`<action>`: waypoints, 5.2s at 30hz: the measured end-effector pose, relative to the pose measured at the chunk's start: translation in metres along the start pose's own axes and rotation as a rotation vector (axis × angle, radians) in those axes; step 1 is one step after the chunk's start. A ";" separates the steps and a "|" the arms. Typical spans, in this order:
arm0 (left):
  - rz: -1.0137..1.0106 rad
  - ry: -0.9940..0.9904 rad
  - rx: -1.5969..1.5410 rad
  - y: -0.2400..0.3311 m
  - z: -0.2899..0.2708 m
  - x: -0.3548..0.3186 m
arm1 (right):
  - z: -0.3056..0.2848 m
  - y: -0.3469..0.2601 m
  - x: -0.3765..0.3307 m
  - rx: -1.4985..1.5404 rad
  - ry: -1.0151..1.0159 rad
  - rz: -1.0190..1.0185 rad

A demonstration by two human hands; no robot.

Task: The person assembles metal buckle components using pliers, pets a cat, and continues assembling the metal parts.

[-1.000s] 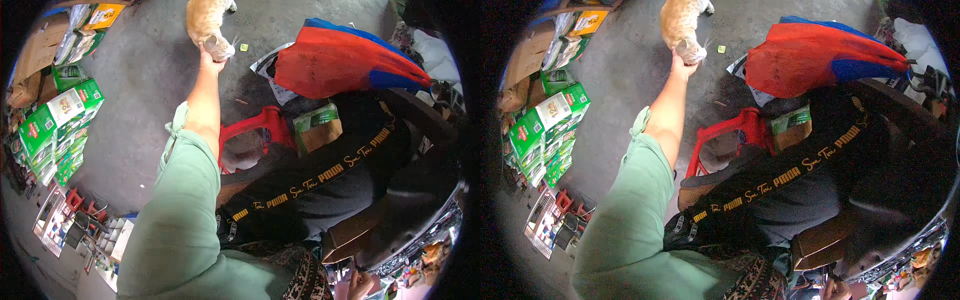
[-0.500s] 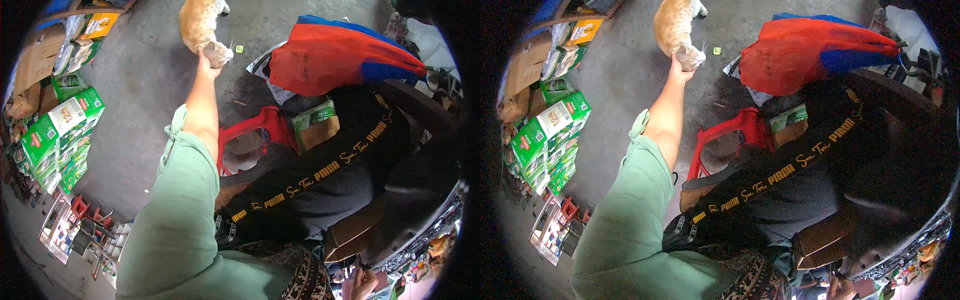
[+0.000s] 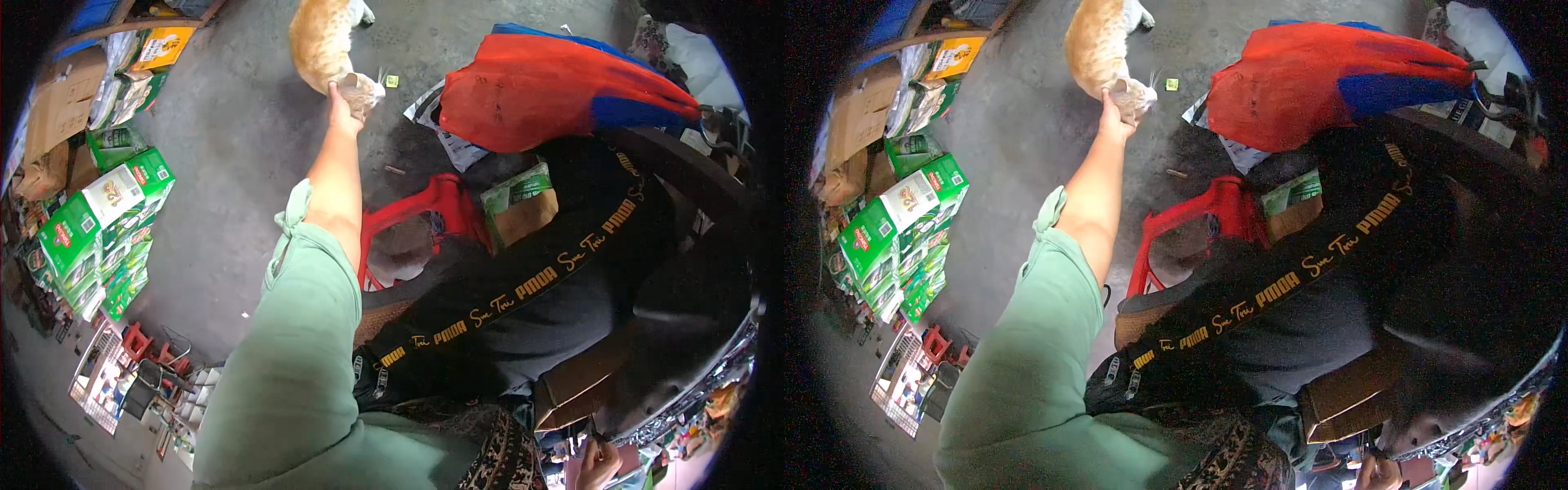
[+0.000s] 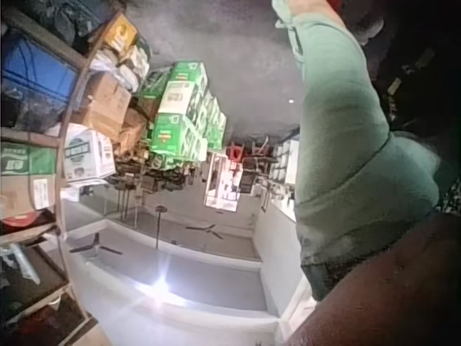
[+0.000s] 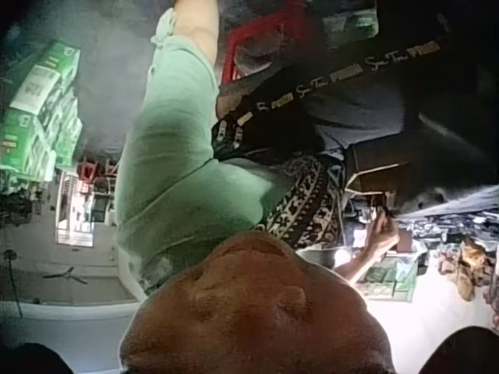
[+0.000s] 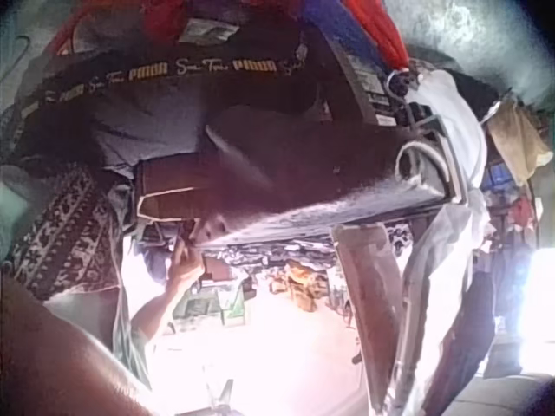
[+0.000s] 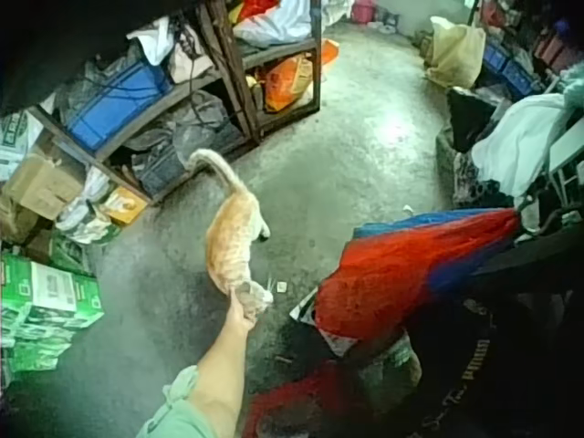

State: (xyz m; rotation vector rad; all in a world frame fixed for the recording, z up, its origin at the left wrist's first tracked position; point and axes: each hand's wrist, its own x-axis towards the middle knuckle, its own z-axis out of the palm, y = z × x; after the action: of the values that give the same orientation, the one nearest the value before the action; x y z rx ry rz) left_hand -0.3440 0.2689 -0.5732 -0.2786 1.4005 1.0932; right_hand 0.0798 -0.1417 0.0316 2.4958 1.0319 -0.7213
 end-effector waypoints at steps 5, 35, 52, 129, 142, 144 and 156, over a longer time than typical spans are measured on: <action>0.381 0.480 0.404 -0.017 0.008 -0.006 | -0.005 -0.004 -0.003 -0.087 -0.043 0.082; 0.232 0.509 0.755 -0.061 0.043 -0.018 | -0.004 -0.009 0.000 -0.134 -0.064 0.135; 0.358 0.695 1.044 -0.050 0.028 -0.037 | -0.001 -0.003 -0.005 -0.070 -0.009 0.073; -0.538 -0.564 1.219 -0.106 0.122 -0.068 | 0.054 -0.002 -0.052 0.121 0.077 0.072; -0.159 -0.205 0.886 -0.039 0.066 -0.046 | 0.064 0.012 -0.069 0.130 0.171 0.068; -0.213 -0.268 0.705 -0.024 0.043 -0.050 | 0.073 0.018 -0.073 0.177 0.216 0.052; 1.221 -0.971 1.721 0.018 0.078 -0.528 | 0.106 0.059 -0.048 0.345 0.353 -0.018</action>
State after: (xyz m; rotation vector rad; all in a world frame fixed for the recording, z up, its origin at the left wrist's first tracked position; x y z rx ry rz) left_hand -0.2032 0.1004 -0.0859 2.2210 1.0070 0.3178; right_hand 0.0591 -0.2601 -0.0199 2.9951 1.1266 -0.5073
